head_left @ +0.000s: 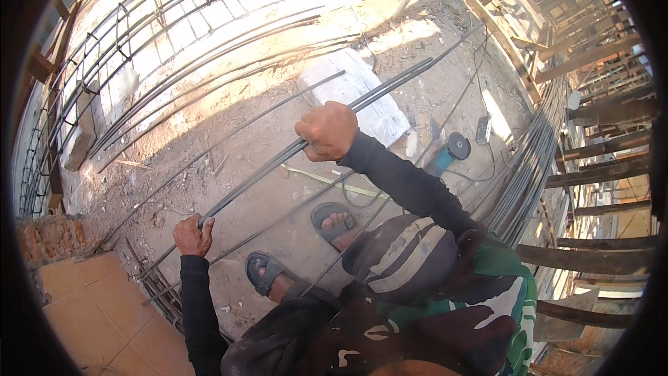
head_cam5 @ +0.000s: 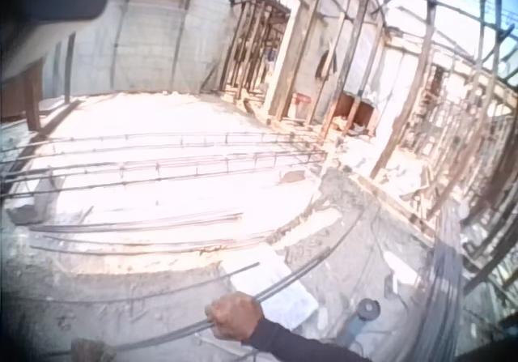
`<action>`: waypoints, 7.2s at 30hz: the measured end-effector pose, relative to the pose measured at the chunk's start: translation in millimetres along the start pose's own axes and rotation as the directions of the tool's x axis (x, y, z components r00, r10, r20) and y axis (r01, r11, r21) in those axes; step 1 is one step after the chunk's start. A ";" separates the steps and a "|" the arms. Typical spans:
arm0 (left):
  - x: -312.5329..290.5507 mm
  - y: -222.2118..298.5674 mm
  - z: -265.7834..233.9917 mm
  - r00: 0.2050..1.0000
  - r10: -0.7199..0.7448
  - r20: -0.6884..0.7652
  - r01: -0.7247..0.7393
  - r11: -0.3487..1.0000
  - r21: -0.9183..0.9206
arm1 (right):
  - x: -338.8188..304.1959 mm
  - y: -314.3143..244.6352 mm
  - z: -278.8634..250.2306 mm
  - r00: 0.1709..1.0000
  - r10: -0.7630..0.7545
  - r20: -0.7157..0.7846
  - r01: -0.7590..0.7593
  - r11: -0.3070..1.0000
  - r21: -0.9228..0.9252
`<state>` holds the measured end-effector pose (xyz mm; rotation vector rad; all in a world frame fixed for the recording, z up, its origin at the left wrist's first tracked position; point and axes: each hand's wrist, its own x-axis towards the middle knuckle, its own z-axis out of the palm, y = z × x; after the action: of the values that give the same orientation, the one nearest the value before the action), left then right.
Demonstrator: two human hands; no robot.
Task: The person measures a metal rod with a yellow tape measure and then cuts through several metal rods using a hand-held angle grinder, creating sparks.
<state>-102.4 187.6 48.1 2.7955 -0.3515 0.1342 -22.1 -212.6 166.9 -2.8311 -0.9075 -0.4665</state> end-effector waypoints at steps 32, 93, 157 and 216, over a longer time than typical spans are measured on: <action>-27.9 -5.3 -23.5 0.953 -0.237 0.190 0.212 0.966 0.146 | 38.3 -8.1 122.6 0.974 0.011 0.226 -0.032 0.995 0.089; 2.8 37.3 -56.0 0.991 -0.063 0.121 0.044 0.986 0.159 | -3.1 29.2 119.5 0.985 0.117 0.126 -0.148 0.950 0.275; 30.5 -99.9 60.7 0.987 -0.085 -0.135 0.138 0.885 0.446 | 45.9 26.1 181.2 0.970 0.052 0.239 -0.077 0.992 0.097; -48.0 -62.6 -9.7 0.986 -0.102 -0.130 0.112 0.991 0.071 | -0.3 -3.3 150.2 0.982 0.155 -0.108 -0.105 0.923 0.370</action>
<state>-133.3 259.0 32.0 2.8577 -0.1680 0.3040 13.5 -177.5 25.3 -2.4690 -0.6911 -0.4174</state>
